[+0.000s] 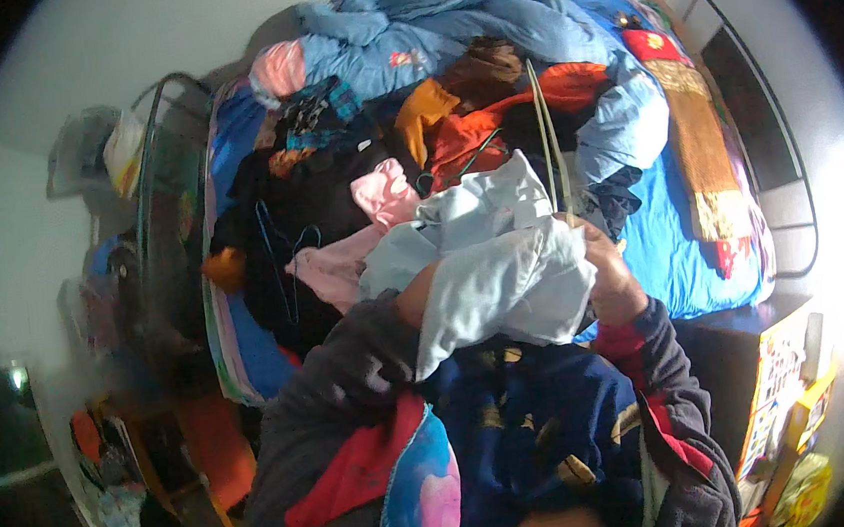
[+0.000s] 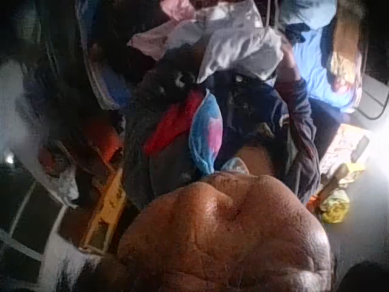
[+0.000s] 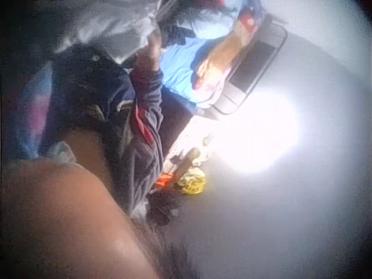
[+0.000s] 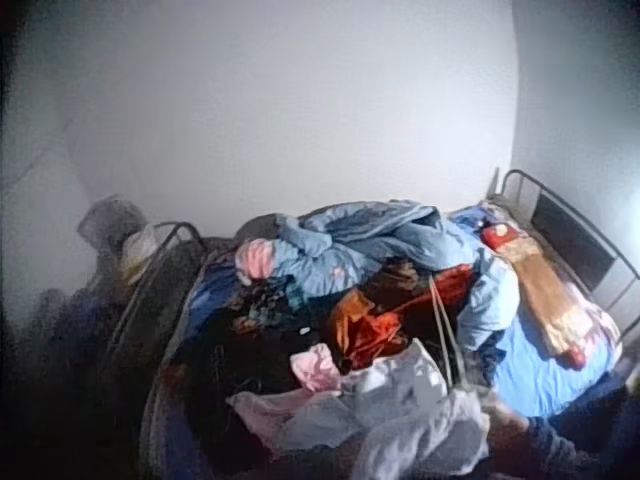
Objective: The person hangs small garments on a multi-clip hanger and places it on a hanging rack. They then pick up a light-colored jacket from a pile on the bed, place it on a hanger, and hang it on the rack.
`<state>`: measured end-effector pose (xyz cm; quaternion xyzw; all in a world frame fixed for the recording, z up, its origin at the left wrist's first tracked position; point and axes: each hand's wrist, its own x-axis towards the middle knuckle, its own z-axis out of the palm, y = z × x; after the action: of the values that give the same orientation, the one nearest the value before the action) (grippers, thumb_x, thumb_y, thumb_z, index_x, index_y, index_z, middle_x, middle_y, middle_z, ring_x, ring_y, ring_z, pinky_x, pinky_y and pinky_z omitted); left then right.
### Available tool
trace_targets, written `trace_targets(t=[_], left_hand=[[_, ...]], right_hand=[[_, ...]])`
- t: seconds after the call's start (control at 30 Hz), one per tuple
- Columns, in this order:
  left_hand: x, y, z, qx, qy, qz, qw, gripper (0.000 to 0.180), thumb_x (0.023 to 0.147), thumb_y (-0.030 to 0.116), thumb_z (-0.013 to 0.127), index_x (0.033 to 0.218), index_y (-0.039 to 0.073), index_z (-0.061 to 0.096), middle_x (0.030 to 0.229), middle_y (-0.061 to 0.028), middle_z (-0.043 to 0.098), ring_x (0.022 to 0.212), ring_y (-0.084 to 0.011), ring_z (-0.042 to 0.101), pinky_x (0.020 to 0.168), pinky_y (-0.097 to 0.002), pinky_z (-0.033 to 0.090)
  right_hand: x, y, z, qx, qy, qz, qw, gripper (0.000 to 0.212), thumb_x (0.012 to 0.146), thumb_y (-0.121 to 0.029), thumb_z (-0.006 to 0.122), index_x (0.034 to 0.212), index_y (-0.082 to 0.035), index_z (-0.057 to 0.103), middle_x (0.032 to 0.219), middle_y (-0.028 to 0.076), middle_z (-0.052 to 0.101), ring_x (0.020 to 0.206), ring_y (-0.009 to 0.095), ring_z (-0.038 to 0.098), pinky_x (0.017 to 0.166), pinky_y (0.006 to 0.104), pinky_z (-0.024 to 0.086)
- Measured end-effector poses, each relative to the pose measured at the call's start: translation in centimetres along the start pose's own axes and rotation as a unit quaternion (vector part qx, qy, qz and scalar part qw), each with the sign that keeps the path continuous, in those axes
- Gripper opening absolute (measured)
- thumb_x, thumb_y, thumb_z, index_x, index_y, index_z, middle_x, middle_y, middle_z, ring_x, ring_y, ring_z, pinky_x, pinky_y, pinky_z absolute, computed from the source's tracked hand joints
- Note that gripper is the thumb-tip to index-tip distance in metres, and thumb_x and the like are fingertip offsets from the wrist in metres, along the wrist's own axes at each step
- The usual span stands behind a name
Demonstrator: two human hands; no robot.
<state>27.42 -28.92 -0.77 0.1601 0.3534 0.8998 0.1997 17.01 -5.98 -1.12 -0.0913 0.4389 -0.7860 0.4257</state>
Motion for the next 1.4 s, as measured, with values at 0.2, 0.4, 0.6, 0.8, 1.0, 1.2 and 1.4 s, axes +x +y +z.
trace_targets(t=[0.2, 0.4, 0.6, 0.8, 1.0, 1.2, 1.4], left_hand=[[-6.7, -1.5, 0.9, 0.450, 0.154, 0.029, 0.879, 0.040, 0.104, 0.015, 0.047, 0.141, -0.001, 0.045, 0.131, -0.0123, 0.057, 0.121, -0.0204, 0.053, 0.106, -0.0301, 0.037], [-8.6, -4.5, 0.8, 0.526, 0.203, 0.019, 0.826, 0.037, 0.099, 0.027, 0.052, 0.124, 0.001, 0.058, 0.107, -0.0176, 0.065, 0.096, -0.0325, 0.063, 0.088, -0.0393, 0.048], [-7.3, -4.3, 0.4, 0.366, 0.379, 0.005, 0.850, 0.030, 0.097, 0.021, 0.051, 0.117, 0.001, 0.060, 0.102, -0.0209, 0.065, 0.096, -0.0357, 0.063, 0.085, -0.0415, 0.049], [-8.3, -0.6, 0.5, -0.024, 0.347, 0.065, 0.935, 0.043, 0.096, 0.022, 0.060, 0.134, 0.002, 0.052, 0.121, -0.0084, 0.062, 0.109, -0.0195, 0.060, 0.096, -0.0352, 0.047], [-5.1, 2.6, 2.5, 0.073, 0.389, -0.003, 0.918, 0.047, 0.093, 0.021, 0.068, 0.132, 0.001, 0.052, 0.120, -0.0071, 0.062, 0.108, -0.0184, 0.061, 0.096, -0.0349, 0.048], [-4.3, 3.3, 0.5, 0.054, 0.485, 0.035, 0.872, 0.040, 0.099, 0.029, 0.058, 0.127, 0.000, 0.055, 0.118, -0.0103, 0.063, 0.107, -0.0240, 0.063, 0.094, -0.0397, 0.051], [-3.9, 6.0, -1.3, 0.106, 0.471, 0.043, 0.875, 0.047, 0.100, 0.033, 0.057, 0.133, 0.000, 0.052, 0.126, -0.0120, 0.061, 0.113, -0.0251, 0.061, 0.097, -0.0401, 0.049]], right_hand=[[-1.3, -1.0, -0.9, -0.057, 0.055, -0.057, 0.995, 0.040, 0.095, -0.031, 0.048, 0.116, 0.002, 0.057, 0.107, 0.013, 0.066, 0.091, 0.020, 0.066, 0.079, 0.0304, 0.053], [-0.2, -1.9, -0.5, -0.433, 0.077, -0.260, 0.859, 0.040, 0.099, -0.029, 0.049, 0.123, 0.002, 0.057, 0.114, 0.013, 0.065, 0.097, 0.022, 0.066, 0.083, 0.0320, 0.053], [0.2, -4.2, 0.6, -0.485, 0.020, -0.309, 0.818, 0.033, 0.095, -0.016, 0.055, 0.123, 0.002, 0.057, 0.115, 0.012, 0.064, 0.099, 0.020, 0.065, 0.082, 0.0299, 0.052], [3.0, -4.3, -2.5, -0.149, 0.071, -0.056, 0.985, 0.026, 0.093, -0.011, 0.054, 0.116, 0.000, 0.062, 0.111, 0.007, 0.064, 0.097, 0.015, 0.063, 0.079, 0.0278, 0.051], [4.8, -2.0, -3.8, -0.051, 0.098, 0.009, 0.994, 0.029, 0.091, -0.016, 0.063, 0.118, -0.006, 0.060, 0.100, 0.001, 0.062, 0.090, 0.009, 0.061, 0.075, 0.0236, 0.048], [3.2, -1.3, -8.1, -0.124, 0.186, -0.053, 0.973, 0.033, 0.104, -0.030, 0.042, 0.106, -0.005, 0.062, 0.075, -0.003, 0.048, 0.055, 0.005, 0.034, 0.048, 0.0218, 0.027], [-3.8, -4.7, -8.9, -0.137, 0.064, 0.032, 0.988, 0.036, 0.105, -0.037, 0.044, 0.103, -0.005, 0.061, 0.068, -0.007, 0.041, 0.053, 0.004, 0.034, 0.047, 0.0211, 0.028]])
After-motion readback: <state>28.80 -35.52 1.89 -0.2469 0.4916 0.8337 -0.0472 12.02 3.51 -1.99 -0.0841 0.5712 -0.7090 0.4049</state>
